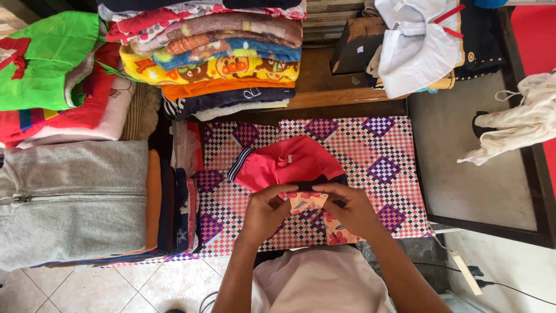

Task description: Folding a variety of clothing items including a blue shirt, pink pants, and a white top on a workspace.

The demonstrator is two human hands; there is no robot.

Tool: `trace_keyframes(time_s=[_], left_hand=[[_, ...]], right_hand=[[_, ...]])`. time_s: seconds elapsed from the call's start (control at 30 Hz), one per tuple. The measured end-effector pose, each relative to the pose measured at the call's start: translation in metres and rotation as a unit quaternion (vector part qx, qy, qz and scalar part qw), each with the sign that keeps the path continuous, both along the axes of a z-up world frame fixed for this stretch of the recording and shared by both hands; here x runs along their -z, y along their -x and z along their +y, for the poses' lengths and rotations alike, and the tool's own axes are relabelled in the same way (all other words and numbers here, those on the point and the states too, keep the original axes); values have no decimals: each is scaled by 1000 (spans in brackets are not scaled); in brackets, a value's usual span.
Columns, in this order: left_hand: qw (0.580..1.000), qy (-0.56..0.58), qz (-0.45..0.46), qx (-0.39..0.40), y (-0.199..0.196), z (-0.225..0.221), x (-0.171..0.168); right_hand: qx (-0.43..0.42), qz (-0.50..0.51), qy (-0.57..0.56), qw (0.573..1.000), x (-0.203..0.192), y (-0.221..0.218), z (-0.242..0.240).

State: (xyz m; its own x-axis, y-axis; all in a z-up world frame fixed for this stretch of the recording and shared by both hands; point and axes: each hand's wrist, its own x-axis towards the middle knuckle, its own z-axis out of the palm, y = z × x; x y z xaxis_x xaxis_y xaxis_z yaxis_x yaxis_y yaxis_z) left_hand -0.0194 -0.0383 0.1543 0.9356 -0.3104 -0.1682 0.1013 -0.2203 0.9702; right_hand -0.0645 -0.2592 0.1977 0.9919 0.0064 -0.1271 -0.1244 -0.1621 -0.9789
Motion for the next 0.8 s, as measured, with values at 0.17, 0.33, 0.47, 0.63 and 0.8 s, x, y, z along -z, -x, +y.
trace_keyframes(time_s=[0.17,0.33,0.47,0.63,0.8], left_hand=[[999,-36,-1,13,3,-4,43],[994,18,105,1,7,-9,21],[986,34,161,-9,3,-11,-1],[985,40,169,-6,3,-11,-4],[979,-68,130,143,3,10,60]], right_hand=[[63,76,28,995,74,9,-12],[116,158,2,981,95,14,-11],[117,178,-26,977,82,10,-8],[109,193,-5,975,64,8,-3],[-42,48,-15,998,104,19,-29]])
